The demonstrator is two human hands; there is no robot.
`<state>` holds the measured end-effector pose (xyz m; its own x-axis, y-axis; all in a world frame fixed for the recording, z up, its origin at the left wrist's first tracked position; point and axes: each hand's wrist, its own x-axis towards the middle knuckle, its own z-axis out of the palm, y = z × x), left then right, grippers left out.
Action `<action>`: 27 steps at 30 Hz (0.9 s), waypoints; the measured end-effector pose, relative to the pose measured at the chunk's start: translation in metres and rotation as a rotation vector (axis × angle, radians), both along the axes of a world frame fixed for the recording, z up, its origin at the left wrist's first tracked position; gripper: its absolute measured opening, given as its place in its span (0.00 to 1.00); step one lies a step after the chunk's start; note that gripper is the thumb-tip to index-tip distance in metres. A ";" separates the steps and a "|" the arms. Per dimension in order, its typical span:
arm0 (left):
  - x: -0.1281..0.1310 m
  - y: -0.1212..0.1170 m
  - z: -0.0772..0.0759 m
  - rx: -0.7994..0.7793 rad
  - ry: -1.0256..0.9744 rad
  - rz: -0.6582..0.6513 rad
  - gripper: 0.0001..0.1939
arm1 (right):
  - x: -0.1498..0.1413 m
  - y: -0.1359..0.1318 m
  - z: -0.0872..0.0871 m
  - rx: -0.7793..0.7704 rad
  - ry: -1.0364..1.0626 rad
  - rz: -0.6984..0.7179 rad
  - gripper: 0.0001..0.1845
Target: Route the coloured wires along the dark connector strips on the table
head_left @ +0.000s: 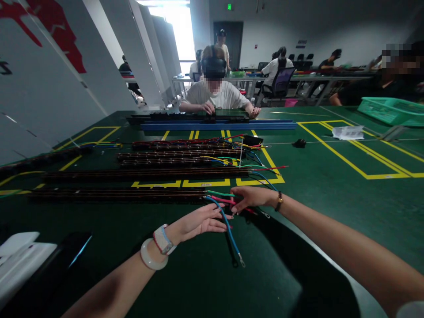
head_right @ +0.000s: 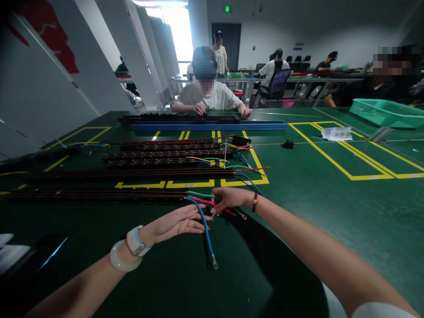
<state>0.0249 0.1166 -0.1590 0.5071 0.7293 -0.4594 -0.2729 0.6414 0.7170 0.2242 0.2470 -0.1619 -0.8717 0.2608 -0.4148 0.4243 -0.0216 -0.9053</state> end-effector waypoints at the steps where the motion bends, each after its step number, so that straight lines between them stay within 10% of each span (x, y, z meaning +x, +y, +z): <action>1: 0.002 -0.001 0.001 0.016 0.006 0.017 0.25 | 0.000 -0.005 0.000 -0.116 0.003 -0.025 0.27; 5: 0.008 -0.004 0.000 0.087 0.025 0.052 0.25 | 0.003 -0.020 0.002 -0.311 0.037 -0.051 0.25; 16: 0.012 -0.005 -0.012 0.138 0.025 0.152 0.21 | -0.001 -0.060 -0.011 0.004 0.116 -0.377 0.19; 27: 0.013 -0.007 -0.012 0.185 0.075 0.119 0.19 | -0.002 -0.077 -0.001 -0.681 0.198 -0.395 0.16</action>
